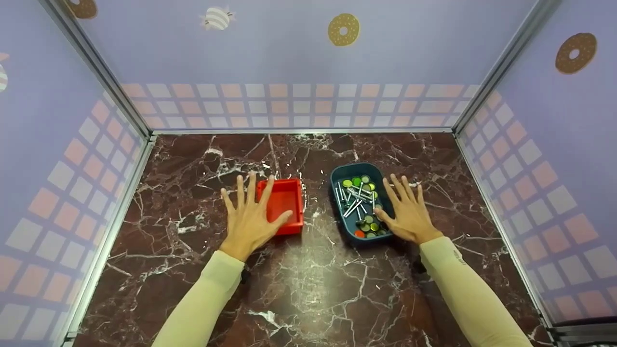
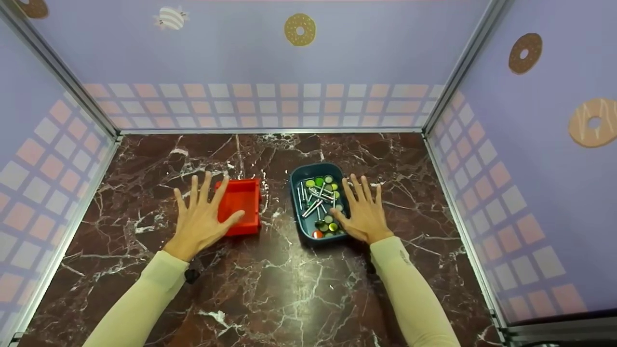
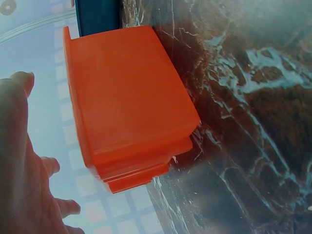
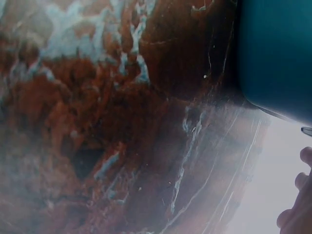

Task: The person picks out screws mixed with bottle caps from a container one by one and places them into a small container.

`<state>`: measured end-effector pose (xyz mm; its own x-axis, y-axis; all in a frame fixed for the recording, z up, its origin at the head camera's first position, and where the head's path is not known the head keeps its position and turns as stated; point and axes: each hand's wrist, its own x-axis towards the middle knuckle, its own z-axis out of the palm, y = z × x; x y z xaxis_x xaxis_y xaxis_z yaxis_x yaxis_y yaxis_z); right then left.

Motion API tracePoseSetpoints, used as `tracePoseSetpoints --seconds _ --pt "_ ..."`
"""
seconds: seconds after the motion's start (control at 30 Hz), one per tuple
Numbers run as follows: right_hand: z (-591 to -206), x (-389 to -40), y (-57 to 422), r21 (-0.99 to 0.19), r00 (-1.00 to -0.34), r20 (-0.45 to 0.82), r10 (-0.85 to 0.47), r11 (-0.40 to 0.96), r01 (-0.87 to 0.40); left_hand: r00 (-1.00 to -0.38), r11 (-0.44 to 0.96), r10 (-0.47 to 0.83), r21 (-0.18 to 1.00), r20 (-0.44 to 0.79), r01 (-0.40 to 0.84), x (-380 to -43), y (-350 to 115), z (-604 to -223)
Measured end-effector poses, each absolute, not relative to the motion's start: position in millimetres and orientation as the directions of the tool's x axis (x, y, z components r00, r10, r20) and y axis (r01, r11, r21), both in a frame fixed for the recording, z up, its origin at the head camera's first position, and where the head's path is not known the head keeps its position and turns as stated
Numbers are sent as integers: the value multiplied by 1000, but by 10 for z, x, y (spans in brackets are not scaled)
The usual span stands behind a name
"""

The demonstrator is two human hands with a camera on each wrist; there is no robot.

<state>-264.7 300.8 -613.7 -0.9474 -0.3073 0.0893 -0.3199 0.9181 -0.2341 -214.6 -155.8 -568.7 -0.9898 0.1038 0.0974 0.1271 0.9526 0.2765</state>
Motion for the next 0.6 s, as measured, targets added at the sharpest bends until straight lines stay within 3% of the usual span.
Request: tracePoseSetpoints --seconds 0.6 --pt "-6093 -2645 2962 -220 -947 59 -315 921 -321 -982 951 155 252 109 178 -2138 -1450 -5519"
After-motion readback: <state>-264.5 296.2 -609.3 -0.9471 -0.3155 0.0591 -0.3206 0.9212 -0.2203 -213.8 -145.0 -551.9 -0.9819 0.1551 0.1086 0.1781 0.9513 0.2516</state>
